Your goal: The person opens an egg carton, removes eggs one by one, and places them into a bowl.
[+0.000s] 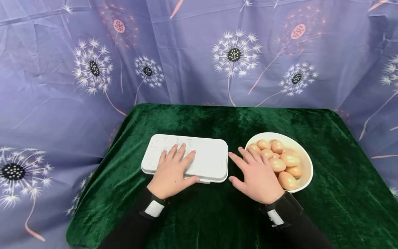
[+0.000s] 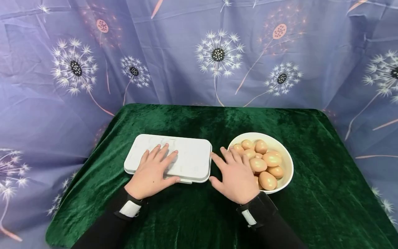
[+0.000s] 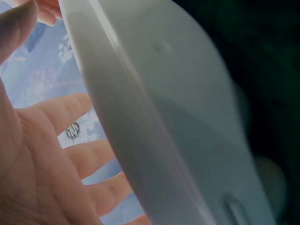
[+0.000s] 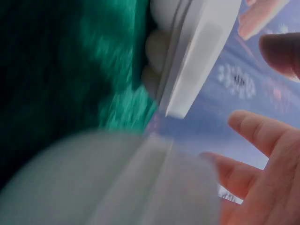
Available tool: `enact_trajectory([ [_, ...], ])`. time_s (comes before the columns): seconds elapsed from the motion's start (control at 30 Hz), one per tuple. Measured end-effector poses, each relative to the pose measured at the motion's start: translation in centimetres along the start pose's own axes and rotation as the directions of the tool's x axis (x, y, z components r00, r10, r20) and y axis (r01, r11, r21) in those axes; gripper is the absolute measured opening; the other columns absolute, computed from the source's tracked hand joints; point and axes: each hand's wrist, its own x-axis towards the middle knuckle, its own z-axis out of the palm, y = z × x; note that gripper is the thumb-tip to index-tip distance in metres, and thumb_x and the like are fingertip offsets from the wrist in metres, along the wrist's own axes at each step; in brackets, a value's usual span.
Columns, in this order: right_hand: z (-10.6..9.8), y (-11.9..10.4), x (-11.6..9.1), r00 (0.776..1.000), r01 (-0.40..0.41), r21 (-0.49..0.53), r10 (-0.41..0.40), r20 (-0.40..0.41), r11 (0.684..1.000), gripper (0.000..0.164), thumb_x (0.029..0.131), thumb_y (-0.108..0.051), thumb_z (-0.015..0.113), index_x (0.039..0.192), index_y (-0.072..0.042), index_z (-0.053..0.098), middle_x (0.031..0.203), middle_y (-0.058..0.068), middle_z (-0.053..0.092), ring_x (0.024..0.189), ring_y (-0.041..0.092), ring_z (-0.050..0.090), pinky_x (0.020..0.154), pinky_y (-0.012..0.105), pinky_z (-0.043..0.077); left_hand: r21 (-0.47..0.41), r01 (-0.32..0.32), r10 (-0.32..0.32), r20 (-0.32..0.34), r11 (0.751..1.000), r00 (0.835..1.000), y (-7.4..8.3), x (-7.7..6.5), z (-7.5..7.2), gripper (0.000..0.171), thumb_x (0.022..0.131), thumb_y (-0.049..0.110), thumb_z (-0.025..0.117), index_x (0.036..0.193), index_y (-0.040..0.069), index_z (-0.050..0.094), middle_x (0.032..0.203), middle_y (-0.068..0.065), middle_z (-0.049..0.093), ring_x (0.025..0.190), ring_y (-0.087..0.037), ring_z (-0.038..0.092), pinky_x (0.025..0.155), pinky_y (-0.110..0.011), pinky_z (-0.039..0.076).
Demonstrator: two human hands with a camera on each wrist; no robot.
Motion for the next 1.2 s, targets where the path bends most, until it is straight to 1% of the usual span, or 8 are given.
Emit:
enact_trajectory([
  [0.33, 2.3, -5.1, 3.4, 0.983, 0.167, 0.020, -0.168, 0.072, 0.986, 0.073, 0.085, -0.048, 0.076, 0.149, -0.024, 0.052, 0.154, 0.015, 0.043, 0.143, 0.041, 0.036, 0.111, 0.066, 0.026, 0.010, 0.135, -0.134, -0.072, 0.991, 0.988, -4.1, -3.8, -0.8, 0.087, 0.087, 0.064, 0.067, 0.157, 0.019, 0.041, 0.163, -0.020, 0.027, 0.148, -0.044, 0.021, 0.111, -0.070, 0.017],
  [0.57, 3.9, -8.7, 6.3, 0.960, 0.252, 0.030, -0.254, 0.116, 0.967, 0.082, 0.084, -0.044, 0.079, 0.155, -0.023, 0.043, 0.158, 0.018, 0.035, 0.145, 0.041, 0.032, 0.110, 0.067, 0.027, -0.152, 0.328, -0.347, -0.121, 0.932, 0.930, -7.5, -7.1, -1.8, 0.079, 0.098, 0.047, 0.062, 0.158, 0.004, 0.033, 0.162, -0.027, 0.022, 0.146, -0.048, 0.023, 0.107, -0.071, 0.022],
  [0.67, 4.5, -10.1, 7.3, 0.952, 0.274, -0.007, -0.270, 0.142, 0.962, 0.088, 0.082, -0.045, 0.081, 0.157, -0.023, 0.040, 0.159, 0.019, 0.033, 0.145, 0.042, 0.031, 0.109, 0.067, 0.029, -0.200, 0.378, -0.399, -0.074, 0.904, 0.914, -8.8, -8.0, -1.9, 0.073, 0.103, 0.037, 0.056, 0.158, -0.001, 0.027, 0.157, -0.029, 0.031, 0.141, -0.050, 0.032, 0.106, -0.070, 0.027],
  [0.77, 5.2, -11.1, 7.9, 0.942, 0.301, -0.057, -0.288, 0.170, 0.952, 0.092, 0.081, -0.047, 0.081, 0.158, -0.023, 0.037, 0.159, 0.020, 0.032, 0.145, 0.042, 0.031, 0.109, 0.066, 0.031, -0.232, 0.397, -0.405, 0.017, 0.888, 0.914, -9.9, -8.1, -1.7, 0.069, 0.106, 0.027, 0.053, 0.159, -0.003, 0.022, 0.150, -0.028, 0.044, 0.134, -0.048, 0.043, 0.104, -0.066, 0.033],
  [0.87, 5.6, -11.7, 8.4, 0.936, 0.323, -0.099, -0.302, 0.178, 0.941, 0.093, 0.081, -0.047, 0.081, 0.159, -0.024, 0.035, 0.159, 0.020, 0.032, 0.145, 0.041, 0.031, 0.109, 0.064, 0.032, -0.253, 0.423, -0.410, 0.103, 0.870, 0.906, -10.5, -7.7, -1.7, 0.069, 0.105, 0.020, 0.052, 0.160, 0.000, 0.018, 0.114, -0.021, 0.067, 0.095, -0.040, 0.064, 0.082, -0.054, 0.048],
  [1.0, 5.9, -12.1, 8.8, 0.938, 0.326, -0.133, -0.302, 0.171, 0.936, 0.094, 0.081, -0.047, 0.082, 0.159, -0.024, 0.035, 0.159, 0.019, 0.032, 0.145, 0.040, 0.032, 0.109, 0.063, 0.033, -0.247, 0.451, -0.427, 0.145, 0.858, 0.892, -10.5, -7.2, -1.7, 0.073, 0.101, 0.017, 0.057, 0.161, 0.003, 0.019, 0.090, -0.013, 0.063, 0.067, -0.025, 0.051, 0.061, -0.040, 0.039],
  [1.13, 6.6, -12.3, 9.1, 0.944, 0.303, -0.157, -0.273, 0.188, 0.940, 0.094, 0.083, -0.045, 0.080, 0.160, -0.025, 0.031, 0.160, 0.020, 0.029, 0.145, 0.043, 0.030, 0.108, 0.063, 0.034, -0.233, 0.433, -0.412, 0.132, 0.871, 0.901, -10.5, -7.0, -1.3, 0.076, 0.098, 0.020, 0.064, 0.160, 0.003, 0.024, 0.131, -0.026, 0.060, 0.102, -0.039, 0.061, 0.077, -0.051, 0.048],
  [1.2, 6.9, -12.4, 9.2, 0.948, 0.291, -0.187, -0.257, 0.186, 0.938, 0.092, 0.085, -0.044, 0.078, 0.161, -0.025, 0.029, 0.160, 0.022, 0.028, 0.145, 0.045, 0.030, 0.108, 0.062, 0.036, -0.246, 0.420, -0.400, 0.128, 0.874, 0.908, -10.5, -6.8, -1.2, 0.077, 0.098, 0.023, 0.066, 0.160, 0.005, 0.026, 0.136, -0.026, 0.057, 0.114, -0.044, 0.058, 0.084, -0.057, 0.048],
])
